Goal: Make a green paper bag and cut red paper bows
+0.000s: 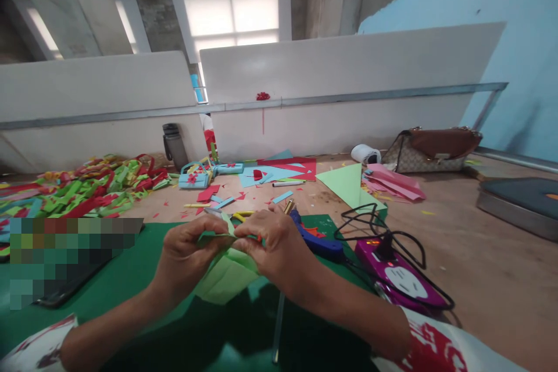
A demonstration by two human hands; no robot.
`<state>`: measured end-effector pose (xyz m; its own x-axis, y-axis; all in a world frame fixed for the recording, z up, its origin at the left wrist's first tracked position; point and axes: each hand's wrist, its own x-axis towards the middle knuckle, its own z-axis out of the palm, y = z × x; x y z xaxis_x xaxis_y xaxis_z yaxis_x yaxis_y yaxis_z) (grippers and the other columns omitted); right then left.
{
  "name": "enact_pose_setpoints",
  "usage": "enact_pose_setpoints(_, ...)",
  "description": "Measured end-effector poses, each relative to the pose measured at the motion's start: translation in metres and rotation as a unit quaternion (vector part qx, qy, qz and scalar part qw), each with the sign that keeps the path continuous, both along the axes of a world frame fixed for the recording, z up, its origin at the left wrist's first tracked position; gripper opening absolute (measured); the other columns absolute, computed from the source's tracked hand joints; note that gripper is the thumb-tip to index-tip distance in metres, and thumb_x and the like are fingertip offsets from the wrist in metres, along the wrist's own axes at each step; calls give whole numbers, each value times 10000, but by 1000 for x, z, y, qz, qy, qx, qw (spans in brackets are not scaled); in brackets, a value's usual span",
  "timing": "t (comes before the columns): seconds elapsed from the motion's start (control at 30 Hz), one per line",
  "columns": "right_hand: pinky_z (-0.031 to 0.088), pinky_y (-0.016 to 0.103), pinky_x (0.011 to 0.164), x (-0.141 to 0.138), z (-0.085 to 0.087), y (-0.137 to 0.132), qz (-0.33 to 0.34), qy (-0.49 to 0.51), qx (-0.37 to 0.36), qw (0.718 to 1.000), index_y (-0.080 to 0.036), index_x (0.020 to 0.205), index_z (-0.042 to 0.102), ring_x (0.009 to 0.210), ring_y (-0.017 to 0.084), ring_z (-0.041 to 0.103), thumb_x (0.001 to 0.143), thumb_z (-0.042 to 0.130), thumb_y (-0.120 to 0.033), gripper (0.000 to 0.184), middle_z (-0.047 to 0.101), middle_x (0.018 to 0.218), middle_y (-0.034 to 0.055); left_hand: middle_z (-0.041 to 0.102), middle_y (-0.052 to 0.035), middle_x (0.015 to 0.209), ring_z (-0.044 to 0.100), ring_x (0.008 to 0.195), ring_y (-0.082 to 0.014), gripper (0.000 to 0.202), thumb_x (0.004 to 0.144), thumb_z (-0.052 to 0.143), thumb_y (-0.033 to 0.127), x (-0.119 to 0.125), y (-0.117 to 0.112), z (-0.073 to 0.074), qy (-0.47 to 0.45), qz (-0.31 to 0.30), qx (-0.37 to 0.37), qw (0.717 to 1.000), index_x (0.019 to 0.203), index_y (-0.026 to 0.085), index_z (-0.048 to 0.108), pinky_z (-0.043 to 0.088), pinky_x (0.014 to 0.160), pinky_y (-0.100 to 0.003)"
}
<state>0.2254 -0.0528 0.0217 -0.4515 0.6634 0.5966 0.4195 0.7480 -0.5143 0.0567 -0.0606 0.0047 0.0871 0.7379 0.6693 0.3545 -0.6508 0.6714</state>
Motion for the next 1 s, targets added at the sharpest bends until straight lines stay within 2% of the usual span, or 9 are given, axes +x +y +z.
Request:
enact_pose_setpoints(0.13, 350, 413, 859, 1, -5, 2, -1, -19, 69, 997, -192, 749, 664, 731, 178, 630, 791, 603, -140, 90, 707, 747, 33, 646, -5, 628, 581, 588, -124, 84, 693, 635, 113, 1, -1, -1, 10, 10, 0, 1000, 632, 166, 612, 458, 575, -223)
enact_pose_setpoints(0.37, 341, 378, 861, 0, -4, -2, -12, -37, 99, 994, -191, 715, 615, 699, 158, 598, 831, 503, -108, 181, 663, 692, 12, 634, -10, 659, 596, 635, -131, 112, 707, 628, 87, 3, -3, 0, -2, -18, 17, 1000, 629, 167, 612, 471, 616, -232)
enact_pose_setpoints(0.53, 321, 380, 868, 2, -1, -2, -6, -64, 118, 991, -186, 702, 591, 722, 162, 595, 819, 476, -70, 200, 658, 709, 14, 619, -30, 786, 589, 745, -142, 130, 734, 623, 89, 0, 1, 1, 58, -25, 72, 995, 798, 191, 672, 473, 674, -256)
enact_pose_setpoints(0.7, 294, 396, 889, 2, -2, -1, -13, -69, 162, 984, -182, 702, 572, 699, 155, 587, 819, 484, -77, 180, 654, 690, 8, 577, -21, 722, 546, 695, -139, 116, 781, 593, 130, 0, 2, 1, 105, -18, 122, 987, 697, 182, 653, 443, 649, -276)
enact_pose_setpoints(1.0, 316, 406, 895, 0, -6, -8, -29, -102, 205, 973, -164, 701, 547, 653, 154, 510, 816, 403, -55, 214, 574, 655, 26, 576, -15, 710, 517, 689, -139, 143, 773, 579, 74, 2, 0, 5, 140, -14, 182, 973, 674, 174, 602, 414, 681, -294)
